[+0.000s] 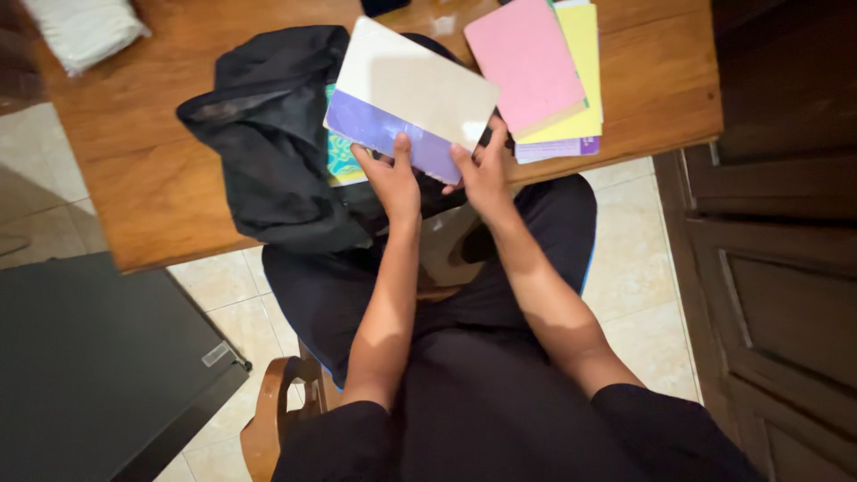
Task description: The person sits at a wooden table and packs notebooks, books, scissors, a pen and a comb into a black backpack, opening and closing its compartments. They briefly open a wardrobe, then return to the table, unzip the backpack and take the books and notebooks back out onto the table.
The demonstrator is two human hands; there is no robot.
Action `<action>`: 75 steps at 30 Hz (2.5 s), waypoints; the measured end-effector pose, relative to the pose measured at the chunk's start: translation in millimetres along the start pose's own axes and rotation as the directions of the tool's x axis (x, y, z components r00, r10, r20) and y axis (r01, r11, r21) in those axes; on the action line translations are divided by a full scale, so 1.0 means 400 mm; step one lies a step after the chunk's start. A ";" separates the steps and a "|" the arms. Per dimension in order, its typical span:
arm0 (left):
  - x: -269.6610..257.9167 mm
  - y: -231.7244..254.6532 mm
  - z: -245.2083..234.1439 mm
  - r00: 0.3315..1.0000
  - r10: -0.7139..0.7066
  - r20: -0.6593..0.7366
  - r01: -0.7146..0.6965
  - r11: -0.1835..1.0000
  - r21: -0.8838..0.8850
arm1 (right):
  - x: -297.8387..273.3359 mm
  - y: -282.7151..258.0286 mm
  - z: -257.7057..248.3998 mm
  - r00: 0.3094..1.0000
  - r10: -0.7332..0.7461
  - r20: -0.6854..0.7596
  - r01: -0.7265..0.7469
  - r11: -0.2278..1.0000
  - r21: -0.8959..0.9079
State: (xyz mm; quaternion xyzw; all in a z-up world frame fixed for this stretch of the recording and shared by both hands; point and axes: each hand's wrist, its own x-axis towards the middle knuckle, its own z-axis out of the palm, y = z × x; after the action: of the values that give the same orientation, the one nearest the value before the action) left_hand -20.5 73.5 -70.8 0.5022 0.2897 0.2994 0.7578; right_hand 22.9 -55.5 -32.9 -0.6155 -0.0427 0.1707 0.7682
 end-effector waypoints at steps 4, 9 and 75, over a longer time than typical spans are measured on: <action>0.011 0.102 -0.079 0.909 0.415 -0.041 -0.262 0.645 0.718 | 0.033 0.070 0.018 0.999 -0.005 0.049 0.009 0.997 -0.077; 0.106 0.233 -0.227 0.812 0.538 0.228 -0.246 -0.038 0.968 | 0.075 0.082 -0.001 0.993 -0.043 0.112 0.079 0.937 -0.340; -0.103 -0.083 0.342 0.877 -0.169 0.451 0.032 0.955 0.296 | 0.088 -0.003 -0.382 0.786 -0.186 -0.590 -0.055 0.929 -0.366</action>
State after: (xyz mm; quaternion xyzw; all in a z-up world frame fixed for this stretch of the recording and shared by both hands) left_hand 59.2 -47.8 -51.3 0.6455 0.1622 0.0844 0.7416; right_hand 98.3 -187.2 -73.2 -0.7667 0.1571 -0.0769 0.6178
